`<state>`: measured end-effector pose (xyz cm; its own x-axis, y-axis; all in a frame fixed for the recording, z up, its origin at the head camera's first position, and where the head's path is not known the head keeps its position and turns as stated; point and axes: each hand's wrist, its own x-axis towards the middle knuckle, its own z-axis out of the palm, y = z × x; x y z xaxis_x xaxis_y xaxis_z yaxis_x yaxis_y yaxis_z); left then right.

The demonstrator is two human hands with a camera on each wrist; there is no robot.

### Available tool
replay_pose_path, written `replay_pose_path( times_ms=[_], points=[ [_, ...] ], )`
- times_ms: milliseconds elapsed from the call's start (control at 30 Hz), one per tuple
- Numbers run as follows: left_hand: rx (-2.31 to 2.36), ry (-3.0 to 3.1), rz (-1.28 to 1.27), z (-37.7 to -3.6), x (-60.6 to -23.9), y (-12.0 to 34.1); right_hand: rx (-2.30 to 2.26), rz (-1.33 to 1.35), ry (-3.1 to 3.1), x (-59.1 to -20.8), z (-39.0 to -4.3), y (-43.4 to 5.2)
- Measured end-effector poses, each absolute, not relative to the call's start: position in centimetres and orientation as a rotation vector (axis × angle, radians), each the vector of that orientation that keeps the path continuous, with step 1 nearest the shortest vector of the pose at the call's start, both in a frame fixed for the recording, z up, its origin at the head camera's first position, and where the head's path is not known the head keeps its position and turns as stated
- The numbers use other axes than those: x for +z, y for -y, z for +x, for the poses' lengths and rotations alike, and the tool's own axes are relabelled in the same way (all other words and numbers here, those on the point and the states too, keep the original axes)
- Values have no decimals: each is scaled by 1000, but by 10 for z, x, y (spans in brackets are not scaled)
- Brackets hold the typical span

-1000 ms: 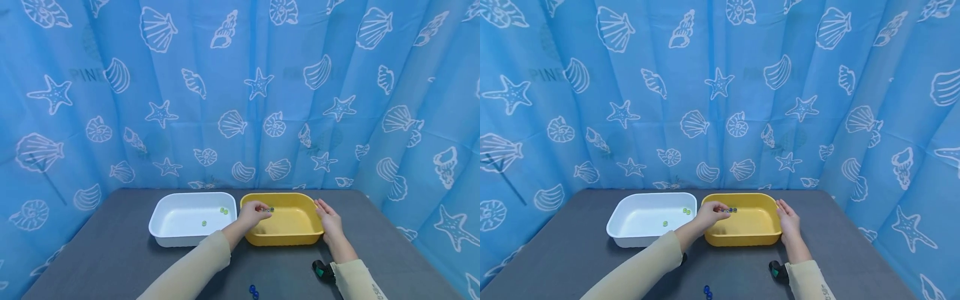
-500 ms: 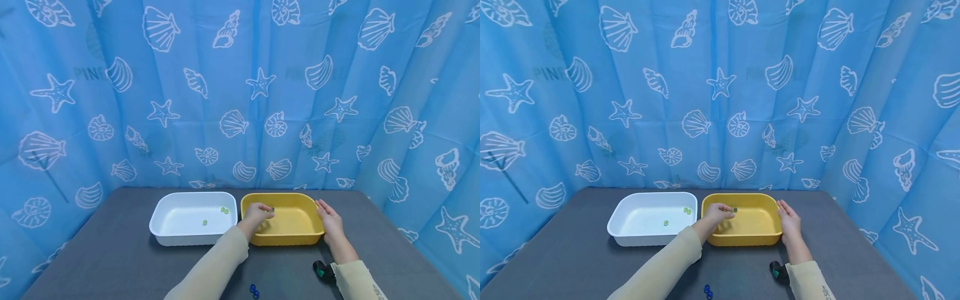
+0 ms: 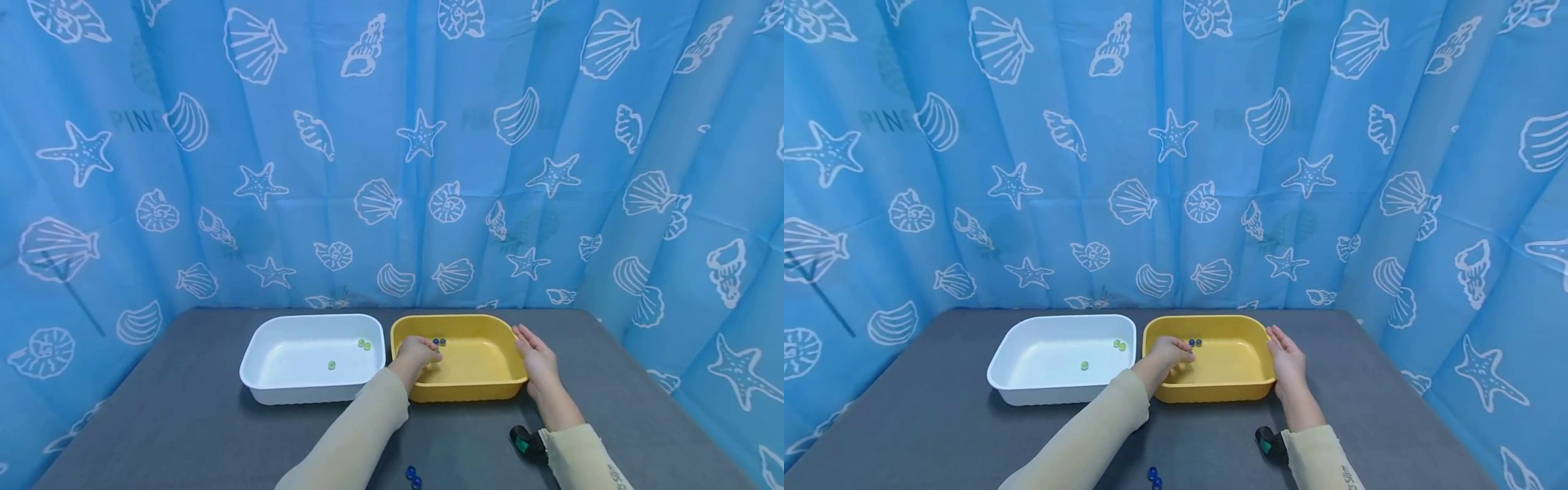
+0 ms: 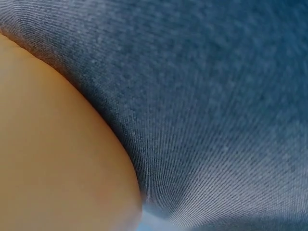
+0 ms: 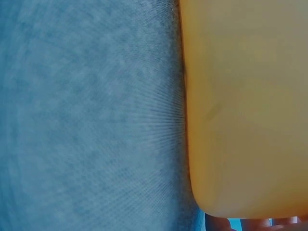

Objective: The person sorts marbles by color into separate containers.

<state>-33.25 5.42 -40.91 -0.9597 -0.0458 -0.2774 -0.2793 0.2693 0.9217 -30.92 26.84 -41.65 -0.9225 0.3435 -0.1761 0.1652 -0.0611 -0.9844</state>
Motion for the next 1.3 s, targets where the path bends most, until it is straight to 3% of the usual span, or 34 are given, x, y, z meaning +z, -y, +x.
replay_pose_path(
  times_ms=[1300],
  points=[
    [1672, -2384, -288, -335, -408, -55, 2129, -552, 2066, -416, -308, -268]
  ],
)
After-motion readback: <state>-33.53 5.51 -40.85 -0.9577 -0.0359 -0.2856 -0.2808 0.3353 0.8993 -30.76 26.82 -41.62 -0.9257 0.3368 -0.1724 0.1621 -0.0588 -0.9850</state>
